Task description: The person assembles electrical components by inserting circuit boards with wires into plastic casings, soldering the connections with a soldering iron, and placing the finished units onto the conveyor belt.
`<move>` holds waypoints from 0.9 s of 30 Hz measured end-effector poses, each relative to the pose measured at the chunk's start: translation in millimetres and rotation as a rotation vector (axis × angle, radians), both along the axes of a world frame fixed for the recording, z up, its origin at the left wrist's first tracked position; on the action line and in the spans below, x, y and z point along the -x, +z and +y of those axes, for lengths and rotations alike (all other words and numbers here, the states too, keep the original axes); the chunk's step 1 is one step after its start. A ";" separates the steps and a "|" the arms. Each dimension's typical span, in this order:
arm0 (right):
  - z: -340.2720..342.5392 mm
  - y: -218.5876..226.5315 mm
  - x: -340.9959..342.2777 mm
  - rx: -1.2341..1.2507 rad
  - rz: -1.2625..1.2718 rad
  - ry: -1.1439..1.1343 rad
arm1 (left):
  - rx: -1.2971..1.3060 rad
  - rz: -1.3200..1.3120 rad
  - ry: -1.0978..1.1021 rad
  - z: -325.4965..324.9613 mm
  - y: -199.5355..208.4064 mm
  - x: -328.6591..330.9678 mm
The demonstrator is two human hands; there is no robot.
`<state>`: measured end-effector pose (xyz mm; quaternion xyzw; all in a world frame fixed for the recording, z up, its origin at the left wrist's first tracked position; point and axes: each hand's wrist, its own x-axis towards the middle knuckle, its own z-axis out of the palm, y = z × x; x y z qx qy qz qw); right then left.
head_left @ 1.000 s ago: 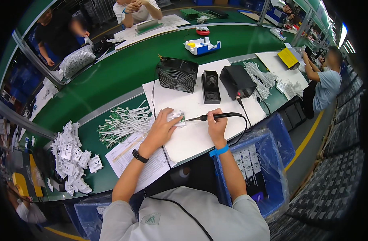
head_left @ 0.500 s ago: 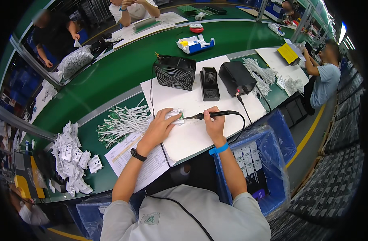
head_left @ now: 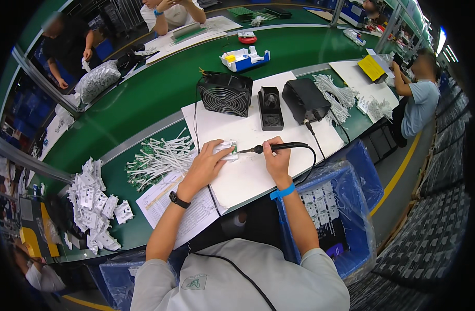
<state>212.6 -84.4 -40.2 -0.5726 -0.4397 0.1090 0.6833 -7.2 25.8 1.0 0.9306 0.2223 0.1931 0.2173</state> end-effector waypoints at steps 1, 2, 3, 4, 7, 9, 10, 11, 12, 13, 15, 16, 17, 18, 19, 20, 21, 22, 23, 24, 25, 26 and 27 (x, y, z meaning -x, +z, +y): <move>-0.2 0.0 -0.3 0.006 -0.001 0.005 | 0.000 0.000 0.000 -0.1 -0.2 -0.2; -0.5 -0.3 -0.3 0.006 -0.001 0.004 | 0.000 0.001 0.000 -0.3 -0.3 -0.2; -0.7 -0.4 -0.1 0.005 -0.008 -0.002 | 0.000 0.002 0.002 -0.5 0.6 -0.3; -0.8 -0.4 0.0 0.004 -0.014 -0.008 | 0.000 0.002 0.002 -0.9 1.6 -0.4; 0.0 -0.8 0.9 -0.006 -0.009 -0.003 | 0.023 0.009 0.004 -1.2 2.4 0.0; -0.7 0.1 2.0 -0.024 -0.008 -0.021 | -0.023 -0.006 0.002 -0.1 -0.2 0.5; -0.8 1.0 2.6 -0.041 -0.008 -0.038 | -0.024 -0.007 0.003 0.6 -0.7 0.6; 0.8 -0.4 1.8 -0.043 -0.008 -0.037 | -0.055 -0.008 0.009 1.5 -0.8 0.1; 2.9 -1.4 0.6 -0.097 0.001 -0.089 | -0.086 -0.010 0.014 1.7 -0.4 -0.5; 3.4 -2.0 -0.6 -0.152 0.009 -0.141 | -0.088 -0.012 0.014 -0.1 -0.7 -3.6; 0.4 -3.0 -3.8 -0.132 0.005 -0.166 | -0.137 0.067 0.119 -7.3 -3.3 -17.4; -0.1 -3.2 -3.9 -0.116 0.017 -0.196 | -0.235 0.025 0.152 -9.4 -8.0 -26.1; -1.0 -3.2 -3.9 -0.100 0.028 -0.225 | -0.240 0.020 0.155 -11.5 -12.2 -33.8; -2.5 -0.9 -1.8 -0.106 0.063 -0.209 | -0.227 0.002 0.214 -14.3 -13.2 -40.2; -2.4 -1.4 -1.5 -0.112 0.062 -0.205 | -0.213 -0.018 0.271 -15.7 -13.6 -44.7; -1.4 -3.9 -2.1 -0.143 0.109 -0.221 | -0.234 -0.052 0.294 -15.0 -13.3 -47.0; -2.7 -4.0 -3.7 -0.173 0.152 -0.242 | -0.236 -0.057 0.294 -16.2 -13.2 -49.3; -6.4 -4.5 -4.5 -0.177 0.174 -0.228 | -0.201 -0.053 0.326 -17.1 -13.0 -51.2; -8.3 -5.5 -4.1 -0.180 0.170 -0.229 | -0.165 -0.048 0.358 -17.3 -12.8 -51.9; -8.8 -2.9 -1.6 -0.213 0.190 -0.217 | -0.168 -0.053 0.360 -17.2 -14.7 -49.6; -8.4 -0.2 0.4 -0.245 0.210 -0.204 | -0.176 -0.106 0.354 -18.7 -17.3 -46.0; -7.1 2.3 3.0 -0.249 0.207 -0.200 | -0.183 -0.159 0.348 -20.3 -20.2 -42.3; -6.9 6.9 6.6 -0.255 0.151 -0.191 | -0.185 -0.163 0.349 -23.8 -21.1 -39.8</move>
